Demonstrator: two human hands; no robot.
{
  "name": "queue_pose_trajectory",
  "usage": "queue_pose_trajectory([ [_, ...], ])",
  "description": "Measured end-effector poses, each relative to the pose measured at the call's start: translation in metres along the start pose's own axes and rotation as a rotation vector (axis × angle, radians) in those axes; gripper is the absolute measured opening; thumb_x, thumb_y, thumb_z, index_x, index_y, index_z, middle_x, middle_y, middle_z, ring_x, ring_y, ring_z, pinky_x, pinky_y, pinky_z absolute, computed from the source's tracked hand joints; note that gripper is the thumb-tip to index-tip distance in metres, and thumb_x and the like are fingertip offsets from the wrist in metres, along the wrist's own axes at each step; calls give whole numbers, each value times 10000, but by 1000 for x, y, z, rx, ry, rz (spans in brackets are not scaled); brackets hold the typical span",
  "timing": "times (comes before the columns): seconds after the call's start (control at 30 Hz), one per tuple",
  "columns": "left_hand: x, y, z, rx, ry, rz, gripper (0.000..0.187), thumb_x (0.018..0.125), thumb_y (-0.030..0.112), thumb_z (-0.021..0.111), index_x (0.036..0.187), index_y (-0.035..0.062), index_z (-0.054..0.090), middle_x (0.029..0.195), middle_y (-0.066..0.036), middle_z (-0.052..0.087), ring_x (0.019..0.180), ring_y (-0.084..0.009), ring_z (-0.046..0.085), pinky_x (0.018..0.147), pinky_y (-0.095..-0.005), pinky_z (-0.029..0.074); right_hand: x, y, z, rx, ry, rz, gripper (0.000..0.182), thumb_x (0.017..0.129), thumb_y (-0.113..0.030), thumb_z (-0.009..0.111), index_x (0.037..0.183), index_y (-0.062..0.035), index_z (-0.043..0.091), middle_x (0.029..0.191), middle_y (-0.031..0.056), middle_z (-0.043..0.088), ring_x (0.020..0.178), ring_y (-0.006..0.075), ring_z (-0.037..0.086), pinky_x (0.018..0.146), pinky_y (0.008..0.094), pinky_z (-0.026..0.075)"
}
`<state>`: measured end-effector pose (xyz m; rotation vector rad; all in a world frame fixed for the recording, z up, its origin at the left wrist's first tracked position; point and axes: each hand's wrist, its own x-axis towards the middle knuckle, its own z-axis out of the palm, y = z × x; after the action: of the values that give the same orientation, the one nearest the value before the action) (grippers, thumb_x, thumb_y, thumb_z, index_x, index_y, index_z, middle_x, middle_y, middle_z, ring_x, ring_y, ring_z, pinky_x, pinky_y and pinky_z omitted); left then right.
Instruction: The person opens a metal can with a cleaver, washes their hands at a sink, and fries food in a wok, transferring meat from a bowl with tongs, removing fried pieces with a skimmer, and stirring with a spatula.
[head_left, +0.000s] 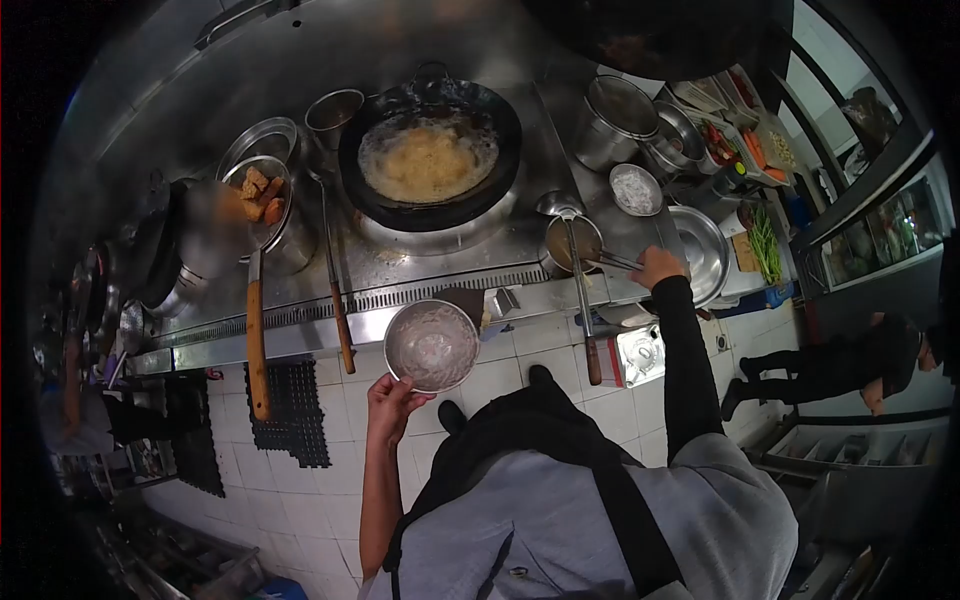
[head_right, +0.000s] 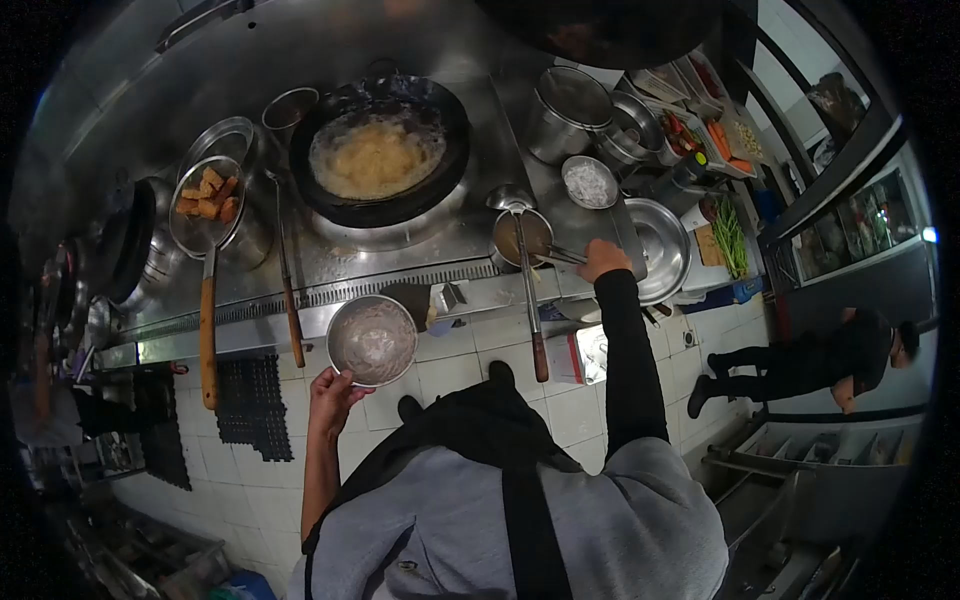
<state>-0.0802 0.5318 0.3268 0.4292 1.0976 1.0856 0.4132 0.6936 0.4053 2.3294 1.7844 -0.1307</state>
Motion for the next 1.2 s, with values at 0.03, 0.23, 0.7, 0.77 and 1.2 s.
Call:
queue_pose_trajectory([
  [0.03,0,0,16,17,-3,1,141,877,102,565,939,-24,558,848,-161,657,705,-274,676,600,-261,562,13,10,11,169,-16,-22,381,714,-336,716,957,-52,643,932,163,660,798,310,646,734,411,515],
  [0.23,17,-24,147,69,-206,-101,166,881,131,584,944,-23,568,850,-149,651,736,-285,678,622,-295,573,141,90,99,1150,-280,214,321,815,-288,661,997,-34,587,912,129,621,748,280,630,672,374,537],
  [0.7,123,-244,406,-157,-383,-508,26,862,-7,546,882,-20,537,909,-128,592,851,-280,641,835,-446,552,212,147,106,1815,-224,198,184,783,36,493,929,149,506,841,200,580,659,313,615,554,414,582],
  [0.77,140,-268,427,-251,-308,-469,30,857,-21,544,884,-21,532,928,-135,589,879,-289,634,861,-452,541,190,168,86,1788,-188,159,172,784,17,514,904,139,522,812,172,587,610,271,611,499,368,579],
  [1.2,50,-162,281,126,-742,-571,307,928,209,529,1187,52,475,1155,-131,575,1018,-269,609,796,-397,521,144,211,99,1243,-168,25,245,841,-129,595,725,86,614,618,128,619,455,199,598,457,305,536],
])
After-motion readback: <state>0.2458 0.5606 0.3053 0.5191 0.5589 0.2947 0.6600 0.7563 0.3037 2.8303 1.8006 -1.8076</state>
